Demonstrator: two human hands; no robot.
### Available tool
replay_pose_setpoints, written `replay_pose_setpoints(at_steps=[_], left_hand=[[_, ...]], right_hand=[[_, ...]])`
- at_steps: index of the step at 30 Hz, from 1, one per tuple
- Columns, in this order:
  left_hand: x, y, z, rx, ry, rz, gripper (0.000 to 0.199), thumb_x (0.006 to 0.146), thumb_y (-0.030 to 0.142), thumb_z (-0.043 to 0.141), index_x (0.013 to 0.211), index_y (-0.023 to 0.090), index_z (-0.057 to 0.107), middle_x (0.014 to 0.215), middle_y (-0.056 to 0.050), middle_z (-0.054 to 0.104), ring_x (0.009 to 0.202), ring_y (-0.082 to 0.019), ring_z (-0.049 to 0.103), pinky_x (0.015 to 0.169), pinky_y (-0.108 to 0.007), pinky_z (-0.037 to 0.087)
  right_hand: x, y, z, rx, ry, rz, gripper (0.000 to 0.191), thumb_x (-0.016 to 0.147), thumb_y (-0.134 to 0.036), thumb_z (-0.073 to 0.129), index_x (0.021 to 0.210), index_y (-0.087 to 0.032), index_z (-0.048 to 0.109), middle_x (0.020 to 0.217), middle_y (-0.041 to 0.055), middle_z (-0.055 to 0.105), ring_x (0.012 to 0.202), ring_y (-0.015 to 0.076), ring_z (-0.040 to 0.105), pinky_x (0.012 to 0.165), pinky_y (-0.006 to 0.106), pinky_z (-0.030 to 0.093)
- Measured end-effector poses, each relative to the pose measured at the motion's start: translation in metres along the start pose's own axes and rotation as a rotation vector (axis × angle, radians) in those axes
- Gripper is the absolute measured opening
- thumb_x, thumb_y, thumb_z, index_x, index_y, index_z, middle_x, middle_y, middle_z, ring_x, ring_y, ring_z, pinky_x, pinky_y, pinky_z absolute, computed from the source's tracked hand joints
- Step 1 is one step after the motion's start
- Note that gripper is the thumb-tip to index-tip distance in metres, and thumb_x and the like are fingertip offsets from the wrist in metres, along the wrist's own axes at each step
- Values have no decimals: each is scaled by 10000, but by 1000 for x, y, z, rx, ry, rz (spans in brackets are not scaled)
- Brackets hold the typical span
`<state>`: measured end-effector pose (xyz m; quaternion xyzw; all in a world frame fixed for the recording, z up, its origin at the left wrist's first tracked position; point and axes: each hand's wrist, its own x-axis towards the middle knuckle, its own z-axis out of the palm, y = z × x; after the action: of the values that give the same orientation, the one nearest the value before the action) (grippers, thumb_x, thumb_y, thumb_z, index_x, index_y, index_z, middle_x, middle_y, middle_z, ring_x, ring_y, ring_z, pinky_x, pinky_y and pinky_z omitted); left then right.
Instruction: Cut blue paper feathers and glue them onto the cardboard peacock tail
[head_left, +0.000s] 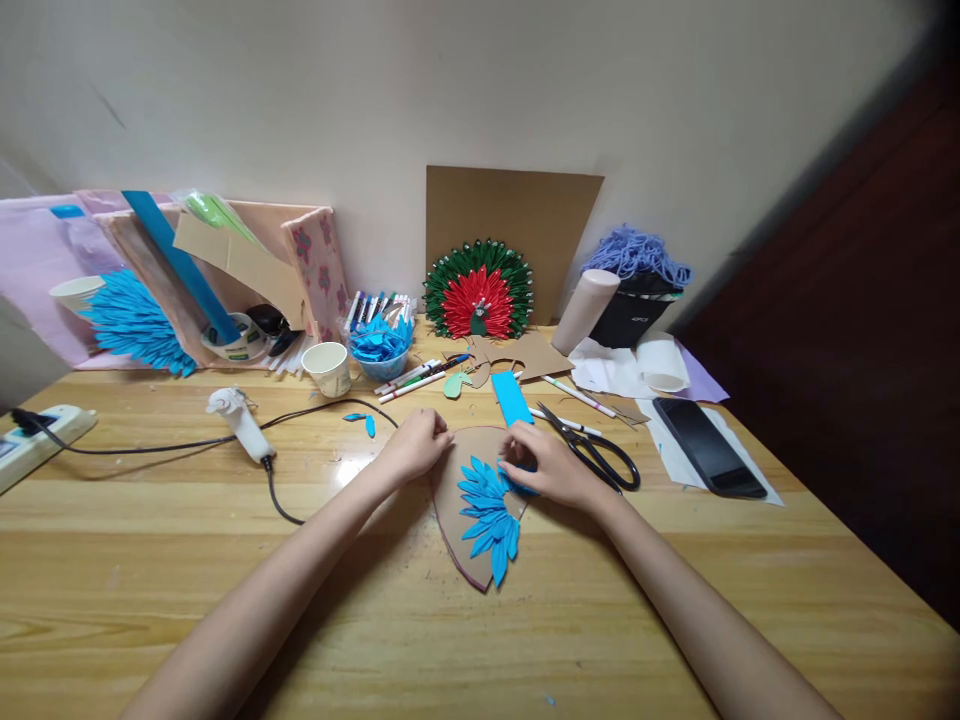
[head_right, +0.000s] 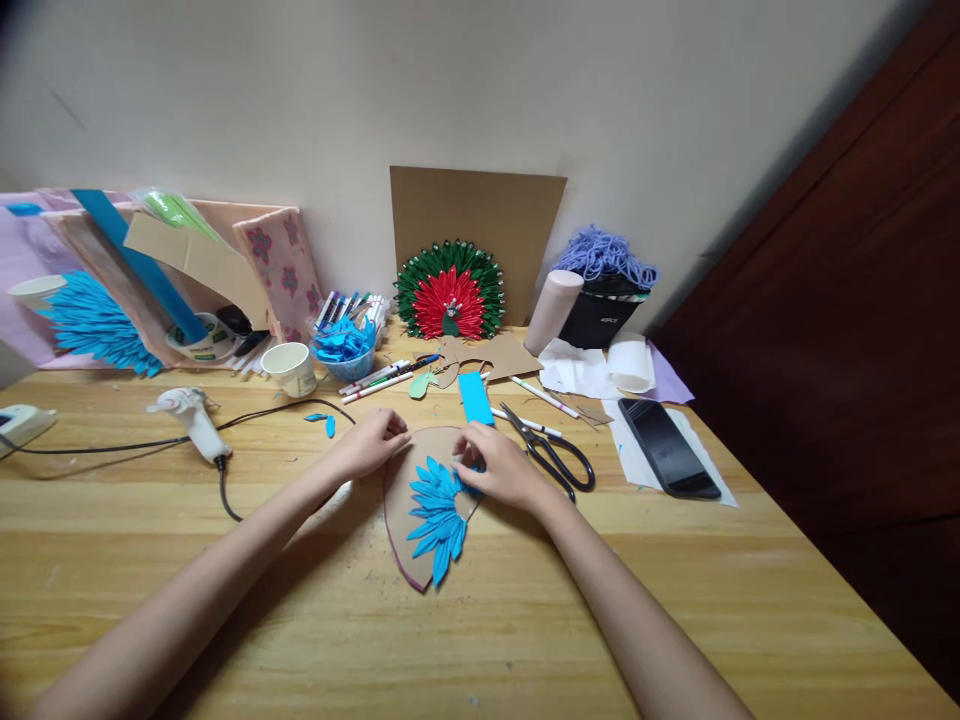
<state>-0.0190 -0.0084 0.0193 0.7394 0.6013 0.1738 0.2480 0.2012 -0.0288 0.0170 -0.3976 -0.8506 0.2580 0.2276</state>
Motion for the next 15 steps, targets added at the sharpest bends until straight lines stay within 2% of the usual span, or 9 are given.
replay_pose_setpoints(at_steps=[6,11,15], left_hand=[[2,-4,5,-196,-86,-89,261,661,256,588,887,129,556,847,-70,647,772,-179,592,640,-247,438],[3,-1,8,-261,-159,-99,219,666,214,550,853,116,611,803,-59,661,749,-176,601,632,-242,434],[2,1,2,-212,-129,-85,199,703,215,491,807,125,634,830,-68,669,762,-176,596,626,-237,412]], right_hand=[[1,6,3,108,-48,94,97,743,-225,565,806,-170,514,781,22,553,698,139,522,623,253,424],[0,3,2,141,-59,104,120,759,-265,561,824,-173,518,787,18,553,711,140,517,639,261,424],[1,4,-1,179,-44,113,110,792,-271,521,843,-174,527,798,19,552,705,131,510,627,251,420]])
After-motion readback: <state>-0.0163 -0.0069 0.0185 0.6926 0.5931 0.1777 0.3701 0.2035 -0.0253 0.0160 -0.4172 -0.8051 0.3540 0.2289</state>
